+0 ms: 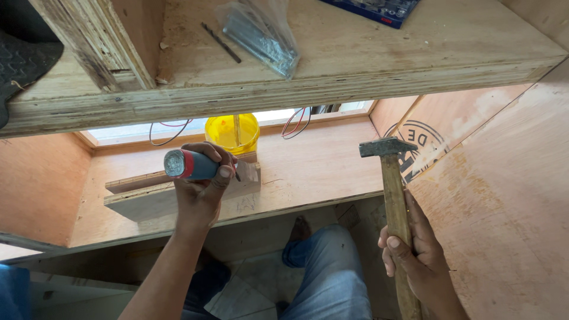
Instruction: The person uses a hammer and a chisel to adjust or shape wooden boards inside a wooden furniture structure.
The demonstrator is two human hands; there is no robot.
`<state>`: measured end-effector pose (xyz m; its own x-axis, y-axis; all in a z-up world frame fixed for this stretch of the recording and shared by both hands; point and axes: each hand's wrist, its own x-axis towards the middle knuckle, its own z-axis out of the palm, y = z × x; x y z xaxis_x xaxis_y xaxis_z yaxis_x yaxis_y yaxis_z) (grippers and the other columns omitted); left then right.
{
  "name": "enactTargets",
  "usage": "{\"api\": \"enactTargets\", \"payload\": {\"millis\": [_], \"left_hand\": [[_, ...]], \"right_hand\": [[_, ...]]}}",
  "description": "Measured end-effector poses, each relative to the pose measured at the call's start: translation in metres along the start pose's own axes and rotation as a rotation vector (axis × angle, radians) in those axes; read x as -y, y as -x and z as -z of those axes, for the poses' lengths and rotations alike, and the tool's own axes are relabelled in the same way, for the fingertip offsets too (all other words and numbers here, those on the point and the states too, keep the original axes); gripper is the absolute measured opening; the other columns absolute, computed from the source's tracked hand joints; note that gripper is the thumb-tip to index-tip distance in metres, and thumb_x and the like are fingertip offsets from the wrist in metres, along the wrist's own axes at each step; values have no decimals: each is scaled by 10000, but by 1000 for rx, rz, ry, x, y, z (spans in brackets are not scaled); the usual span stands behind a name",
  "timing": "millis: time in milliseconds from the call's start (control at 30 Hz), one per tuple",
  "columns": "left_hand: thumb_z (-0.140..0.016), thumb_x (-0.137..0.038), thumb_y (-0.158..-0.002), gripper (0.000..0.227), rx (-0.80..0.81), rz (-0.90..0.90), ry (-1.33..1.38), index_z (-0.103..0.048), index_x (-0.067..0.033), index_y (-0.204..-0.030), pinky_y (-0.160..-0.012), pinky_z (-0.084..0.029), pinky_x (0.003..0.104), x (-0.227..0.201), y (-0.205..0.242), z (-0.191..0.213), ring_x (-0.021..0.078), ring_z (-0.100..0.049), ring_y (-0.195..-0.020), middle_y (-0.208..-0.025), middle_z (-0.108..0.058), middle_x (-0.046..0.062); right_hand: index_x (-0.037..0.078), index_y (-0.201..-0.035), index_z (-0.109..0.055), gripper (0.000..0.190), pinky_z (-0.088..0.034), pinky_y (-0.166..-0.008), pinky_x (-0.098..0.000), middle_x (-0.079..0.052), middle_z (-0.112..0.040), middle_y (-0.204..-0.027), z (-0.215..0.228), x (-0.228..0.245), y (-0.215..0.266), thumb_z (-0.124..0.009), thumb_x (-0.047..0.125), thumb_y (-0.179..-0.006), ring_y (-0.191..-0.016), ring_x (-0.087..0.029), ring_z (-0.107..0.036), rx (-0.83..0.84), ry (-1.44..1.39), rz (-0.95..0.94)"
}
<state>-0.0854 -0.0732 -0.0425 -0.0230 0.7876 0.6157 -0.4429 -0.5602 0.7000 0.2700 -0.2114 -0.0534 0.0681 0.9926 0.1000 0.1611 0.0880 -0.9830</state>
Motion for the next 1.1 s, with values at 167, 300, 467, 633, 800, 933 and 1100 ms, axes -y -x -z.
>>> {"api": "enactTargets", "payload": {"millis": [167, 300, 467, 633, 800, 933, 1100], "left_hand": [[-752, -12, -965, 291, 3, 29, 2, -543, -100, -1147, -1004, -548, 390, -2, -2, 0, 164, -620, -969, -1004, -616, 54], [-748, -14, -960, 297, 11, 45, 1, -534, -100, -1148, -969, -552, 372, -4, -2, 0, 171, -626, -985, -1011, -622, 58], [-740, -7, -969, 285, 12, 33, -85, -534, -96, -1146, -928, -555, 351, -2, -2, -1, 167, -630, -967, -1010, -625, 61], [-730, -9, -977, 278, 15, 38, -113, -531, -91, -1153, -942, -554, 336, 0, -1, -1, 153, -628, -979, -1025, -623, 55], [-723, -13, -977, 269, 21, 44, -149, -532, -83, -1153, -945, -556, 325, -1, -1, -3, 150, -646, -1012, -1038, -635, 54], [-732, -9, -975, 270, 35, 51, -139, -537, -80, -1149, -906, -557, 306, -2, 2, -7, 144, -638, -995, -1049, -629, 52], [-728, -30, -979, 265, 42, 46, -134, -535, -85, -1152, -870, -565, 297, -3, -2, -4, 133, -642, -980, -1048, -635, 49]], "right_hand": [[194, -1668, -113, 842, -519, -462, -264, -136, -613, -857, -2, 3, 0, -540, 156, -944, -509, -123, -562, 16, 5, -26], [180, -1665, -113, 841, -517, -461, -264, -139, -615, -865, -6, 2, 0, -544, 156, -942, -515, -121, -561, 14, -7, -10], [164, -1667, -109, 841, -508, -465, -258, -143, -616, -865, -6, 3, -1, -544, 142, -948, -506, -118, -557, 38, -13, 12], [162, -1660, -106, 843, -517, -483, -257, -139, -617, -874, -6, 6, 2, -548, 135, -943, -510, -118, -569, 38, 15, 23], [155, -1658, -136, 835, -510, -483, -251, -139, -621, -869, -7, 10, 3, -561, 128, -939, -504, -118, -562, 34, 27, 38], [148, -1657, -142, 831, -506, -475, -247, -136, -615, -876, -6, 12, 2, -563, 127, -941, -504, -112, -547, 43, 24, 57], [143, -1653, -130, 829, -507, -471, -250, -133, -618, -880, -8, 12, 0, -558, 132, -943, -509, -110, -551, 55, 16, 61]]}}
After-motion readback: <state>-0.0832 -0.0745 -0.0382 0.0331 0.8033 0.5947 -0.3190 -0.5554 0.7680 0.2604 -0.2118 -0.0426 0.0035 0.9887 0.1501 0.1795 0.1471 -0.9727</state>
